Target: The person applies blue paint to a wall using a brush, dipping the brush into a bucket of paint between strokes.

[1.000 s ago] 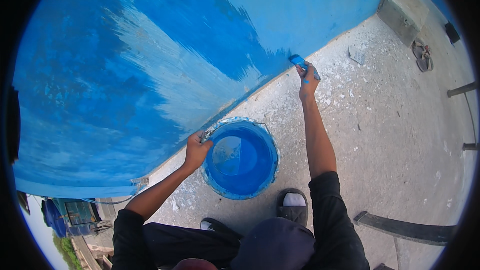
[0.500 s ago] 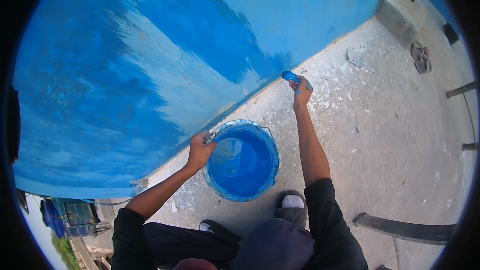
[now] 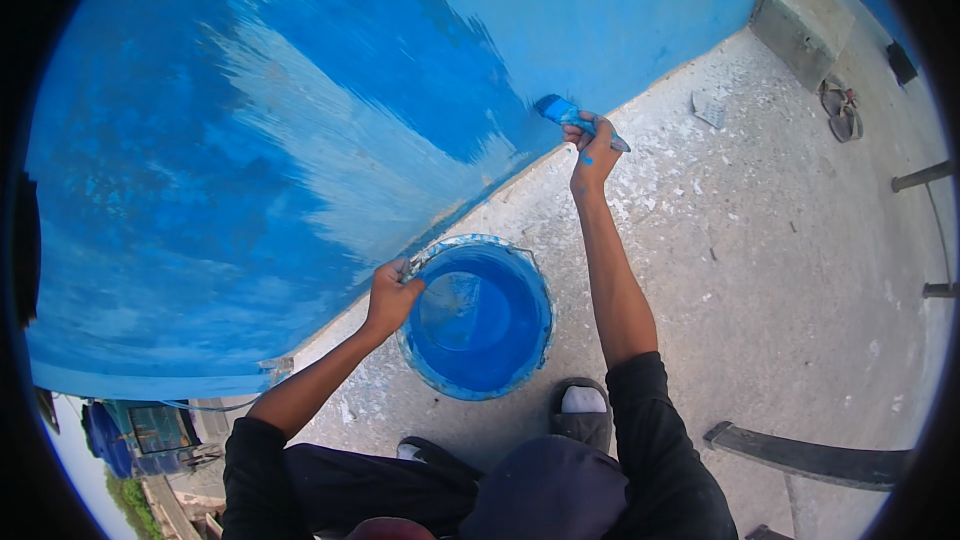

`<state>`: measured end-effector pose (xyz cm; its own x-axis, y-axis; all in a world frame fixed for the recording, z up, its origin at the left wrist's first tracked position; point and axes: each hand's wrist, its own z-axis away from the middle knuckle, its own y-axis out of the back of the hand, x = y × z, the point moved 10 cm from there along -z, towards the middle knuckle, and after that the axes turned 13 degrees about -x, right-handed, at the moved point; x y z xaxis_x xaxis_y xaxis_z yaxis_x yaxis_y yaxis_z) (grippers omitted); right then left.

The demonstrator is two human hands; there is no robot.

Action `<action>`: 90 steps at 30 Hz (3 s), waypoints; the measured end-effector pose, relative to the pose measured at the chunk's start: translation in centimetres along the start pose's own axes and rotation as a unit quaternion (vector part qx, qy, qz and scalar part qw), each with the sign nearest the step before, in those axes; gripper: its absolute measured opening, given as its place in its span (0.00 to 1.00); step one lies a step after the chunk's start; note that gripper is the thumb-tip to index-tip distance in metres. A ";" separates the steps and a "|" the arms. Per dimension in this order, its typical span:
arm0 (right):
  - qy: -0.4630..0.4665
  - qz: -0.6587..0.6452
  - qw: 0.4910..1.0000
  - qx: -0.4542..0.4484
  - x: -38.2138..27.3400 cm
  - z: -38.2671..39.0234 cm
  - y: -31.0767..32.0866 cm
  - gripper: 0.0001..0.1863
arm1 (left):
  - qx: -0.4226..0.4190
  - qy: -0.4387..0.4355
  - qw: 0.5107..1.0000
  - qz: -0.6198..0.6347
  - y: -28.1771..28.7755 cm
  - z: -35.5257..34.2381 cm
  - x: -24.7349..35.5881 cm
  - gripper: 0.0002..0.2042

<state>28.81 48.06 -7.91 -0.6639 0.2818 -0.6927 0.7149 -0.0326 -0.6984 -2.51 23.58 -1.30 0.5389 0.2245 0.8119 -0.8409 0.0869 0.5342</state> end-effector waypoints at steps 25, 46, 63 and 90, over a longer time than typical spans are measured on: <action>-0.010 -0.126 0.990 -0.066 -1.5 5.1 -7.7 0.16 | 0.016 -0.004 1.000 -0.004 1.3 -0.4 -2.9 0.12; -0.086 -0.022 0.994 -0.067 1.9 8.0 -7.5 0.15 | -0.001 -0.009 1.000 0.005 1.0 -1.0 -1.3 0.15; -0.093 -0.024 0.994 -0.058 4.7 8.0 -2.7 0.15 | -0.048 0.023 0.998 0.030 0.5 -3.6 -1.9 0.15; -0.149 0.061 0.987 0.023 7.4 6.1 1.2 0.14 | -0.024 0.000 1.000 0.010 1.1 -0.1 -5.3 0.04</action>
<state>23.39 44.27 -14.99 -0.6140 -0.0212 -0.7890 0.7869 -0.0947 -0.6098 -6.33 22.54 -5.06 0.5225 0.2263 0.8221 -0.8526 0.1282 0.5066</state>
